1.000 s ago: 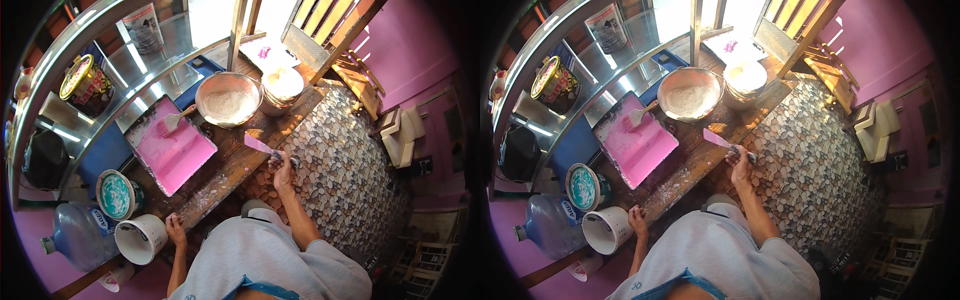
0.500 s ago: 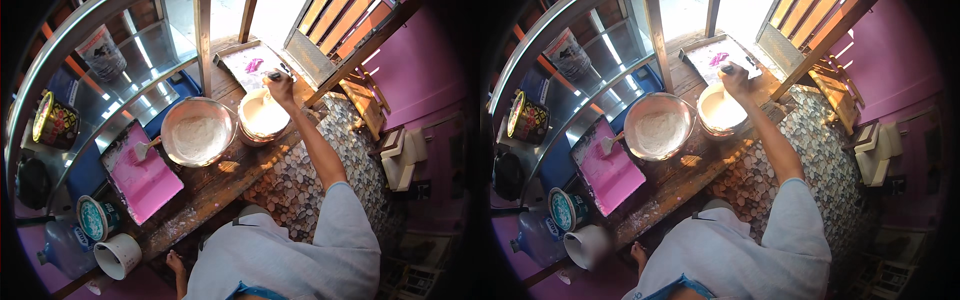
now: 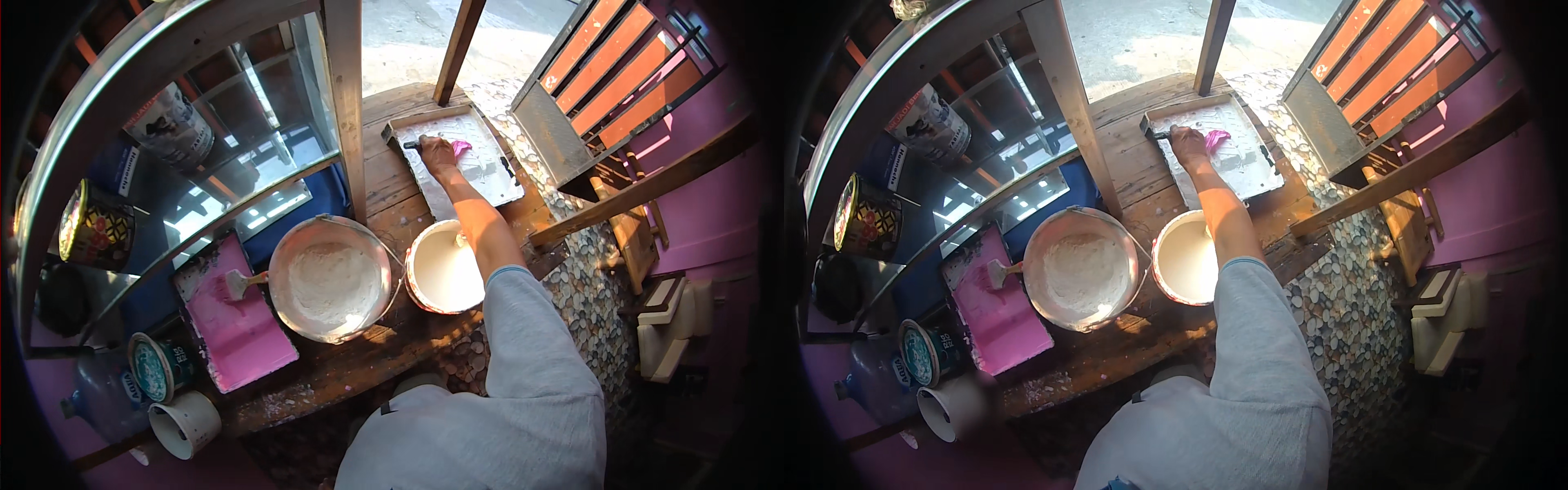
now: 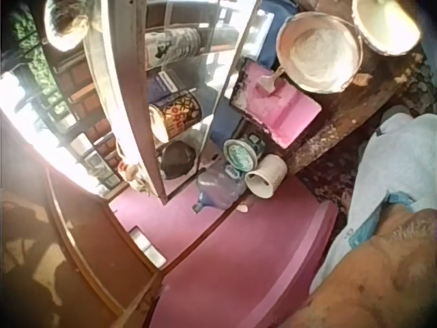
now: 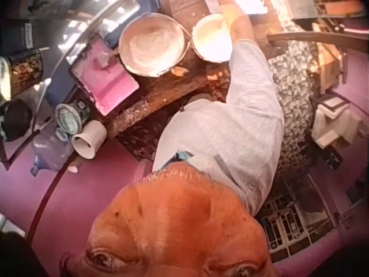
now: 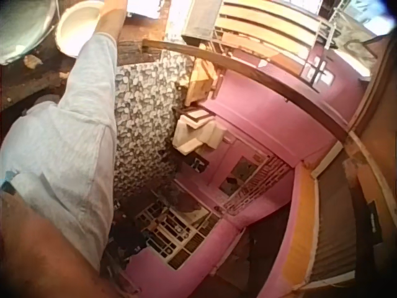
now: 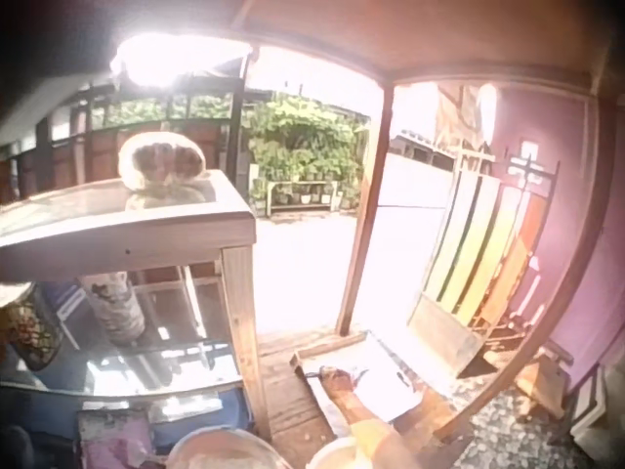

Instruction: The person mixes pink paint in a tray and fills a plastic bag with a portion of the mixture.

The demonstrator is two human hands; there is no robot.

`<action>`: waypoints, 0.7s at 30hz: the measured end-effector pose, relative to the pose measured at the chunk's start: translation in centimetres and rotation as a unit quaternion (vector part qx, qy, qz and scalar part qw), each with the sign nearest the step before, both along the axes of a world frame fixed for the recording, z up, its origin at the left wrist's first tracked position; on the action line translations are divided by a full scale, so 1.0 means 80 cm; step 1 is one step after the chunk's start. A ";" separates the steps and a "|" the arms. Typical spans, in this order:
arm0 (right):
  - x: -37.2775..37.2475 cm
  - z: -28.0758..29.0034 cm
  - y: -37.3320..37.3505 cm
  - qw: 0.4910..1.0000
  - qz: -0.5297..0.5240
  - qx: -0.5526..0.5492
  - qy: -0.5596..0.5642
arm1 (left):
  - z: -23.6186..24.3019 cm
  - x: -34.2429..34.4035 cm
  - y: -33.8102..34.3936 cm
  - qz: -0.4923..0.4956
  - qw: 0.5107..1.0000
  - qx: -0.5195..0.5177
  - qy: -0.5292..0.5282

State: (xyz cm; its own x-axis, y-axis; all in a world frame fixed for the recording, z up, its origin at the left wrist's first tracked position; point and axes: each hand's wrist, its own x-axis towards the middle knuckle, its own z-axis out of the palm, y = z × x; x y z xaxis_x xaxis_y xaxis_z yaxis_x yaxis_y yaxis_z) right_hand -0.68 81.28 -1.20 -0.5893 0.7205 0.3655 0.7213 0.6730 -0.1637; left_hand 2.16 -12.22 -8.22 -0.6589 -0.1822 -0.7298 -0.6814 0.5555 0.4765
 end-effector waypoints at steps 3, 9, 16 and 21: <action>-0.033 -0.009 0.001 1.000 -0.021 0.001 0.020 | 0.011 0.033 0.002 0.039 0.999 0.006 0.023; -0.062 -0.029 -0.022 0.994 -0.007 -0.086 -0.073 | 0.083 -0.006 0.065 0.055 0.983 0.120 0.132; -0.035 -0.002 -0.035 0.982 0.015 -0.120 -0.144 | 0.130 -0.168 0.166 -0.028 0.971 0.107 0.214; -0.037 0.077 -0.062 0.986 0.041 -0.102 -0.126 | 0.067 -0.304 0.182 -0.115 0.906 0.193 0.358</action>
